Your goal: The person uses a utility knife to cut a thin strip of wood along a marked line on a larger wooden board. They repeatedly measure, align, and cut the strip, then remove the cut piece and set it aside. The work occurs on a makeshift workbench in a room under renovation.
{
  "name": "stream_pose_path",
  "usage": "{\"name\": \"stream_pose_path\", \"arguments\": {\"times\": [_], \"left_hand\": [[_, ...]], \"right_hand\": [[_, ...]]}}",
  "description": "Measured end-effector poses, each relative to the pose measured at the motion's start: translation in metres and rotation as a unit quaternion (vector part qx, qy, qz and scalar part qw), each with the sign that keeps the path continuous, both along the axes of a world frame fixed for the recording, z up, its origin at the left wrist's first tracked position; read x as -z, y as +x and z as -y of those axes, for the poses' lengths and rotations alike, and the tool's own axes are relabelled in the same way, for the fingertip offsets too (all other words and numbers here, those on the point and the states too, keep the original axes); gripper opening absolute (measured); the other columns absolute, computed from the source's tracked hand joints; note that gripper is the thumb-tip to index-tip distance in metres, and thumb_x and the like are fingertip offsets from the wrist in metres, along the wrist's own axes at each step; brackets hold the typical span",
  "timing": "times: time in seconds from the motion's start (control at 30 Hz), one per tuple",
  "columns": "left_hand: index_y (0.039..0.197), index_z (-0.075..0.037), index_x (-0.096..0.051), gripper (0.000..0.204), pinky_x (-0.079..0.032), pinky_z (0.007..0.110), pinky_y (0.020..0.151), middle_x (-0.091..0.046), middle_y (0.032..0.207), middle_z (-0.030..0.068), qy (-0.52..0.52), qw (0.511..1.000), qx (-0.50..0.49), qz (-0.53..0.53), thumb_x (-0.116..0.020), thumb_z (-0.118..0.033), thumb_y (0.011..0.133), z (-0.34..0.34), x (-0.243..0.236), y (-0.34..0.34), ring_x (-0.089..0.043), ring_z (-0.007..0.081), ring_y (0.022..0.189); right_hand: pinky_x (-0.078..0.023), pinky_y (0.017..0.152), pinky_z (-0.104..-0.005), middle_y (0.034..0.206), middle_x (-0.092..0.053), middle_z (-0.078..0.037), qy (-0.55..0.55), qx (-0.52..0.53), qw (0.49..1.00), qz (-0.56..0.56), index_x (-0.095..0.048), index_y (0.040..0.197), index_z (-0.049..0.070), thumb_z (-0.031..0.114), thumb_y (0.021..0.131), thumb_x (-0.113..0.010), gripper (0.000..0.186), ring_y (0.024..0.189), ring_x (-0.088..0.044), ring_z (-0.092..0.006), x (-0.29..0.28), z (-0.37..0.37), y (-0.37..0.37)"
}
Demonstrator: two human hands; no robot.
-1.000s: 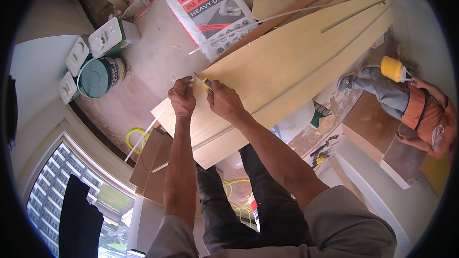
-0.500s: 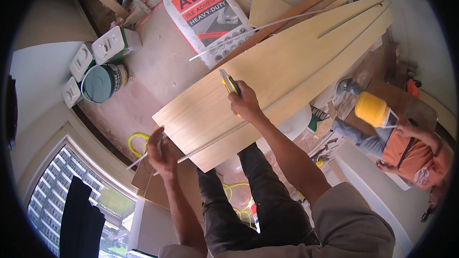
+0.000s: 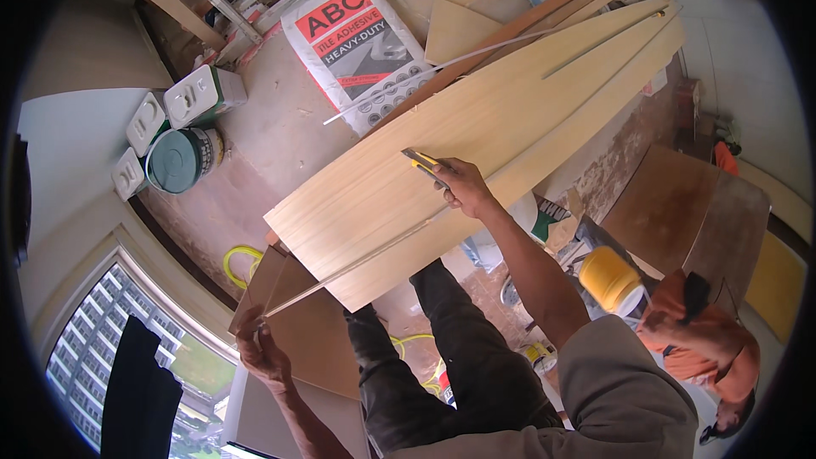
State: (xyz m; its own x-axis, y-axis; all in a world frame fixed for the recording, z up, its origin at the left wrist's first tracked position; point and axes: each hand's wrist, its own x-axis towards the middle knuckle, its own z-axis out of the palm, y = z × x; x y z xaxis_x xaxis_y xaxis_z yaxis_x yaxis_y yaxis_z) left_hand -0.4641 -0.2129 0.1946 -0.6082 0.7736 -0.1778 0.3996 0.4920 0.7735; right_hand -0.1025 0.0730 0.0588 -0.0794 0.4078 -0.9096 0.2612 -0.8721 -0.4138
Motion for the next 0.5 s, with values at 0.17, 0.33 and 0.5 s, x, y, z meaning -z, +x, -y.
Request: {"name": "stream_pose_path", "arguments": {"times": [0.17, 0.33, 0.5], "left_hand": [[0.103, -0.009, -0.061, 0.021, -0.045, 0.042, 0.103, -0.072, 0.118, 0.0113, -0.012, 0.999, -0.006, 0.037, -0.056, 0.005, 0.088, -0.009, 0.003, 0.029, -0.062, 0.0300, 0.115], [0.106, -0.009, -0.063, 0.023, -0.044, 0.042, 0.102, -0.073, 0.114, 0.0102, -0.015, 1.000, -0.002, 0.022, -0.057, 0.005, 0.089, -0.003, -0.003, 0.041, -0.065, 0.0291, 0.111], [0.108, -0.008, -0.066, 0.023, -0.046, 0.042, 0.097, -0.074, 0.105, 0.0098, -0.050, 0.995, 0.084, 0.009, -0.063, 0.005, 0.089, -0.016, -0.008, 0.050, -0.067, 0.0289, 0.102]], "right_hand": [[-0.035, 0.042, -0.0227, 0.088, -0.062, -0.006, 0.010, 0.009, 1.000, -0.017, -0.060, 0.132, 0.007, 0.016, 0.101, -0.059, 0.033, 0.052, -0.048, -0.0075, 0.013, 0.002, 0.021], [-0.043, 0.049, -0.0259, 0.089, -0.063, -0.006, -0.012, 0.017, 0.996, -0.090, -0.060, 0.130, 0.006, 0.012, 0.099, -0.058, 0.031, 0.059, -0.053, -0.0086, 0.011, 0.006, 0.014], [-0.050, 0.063, -0.0261, 0.095, -0.062, -0.005, 0.184, -0.130, 0.974, -0.022, -0.058, 0.128, 0.004, 0.017, 0.102, -0.062, 0.030, 0.074, -0.060, -0.0114, 0.048, -0.016, 0.074]]}}
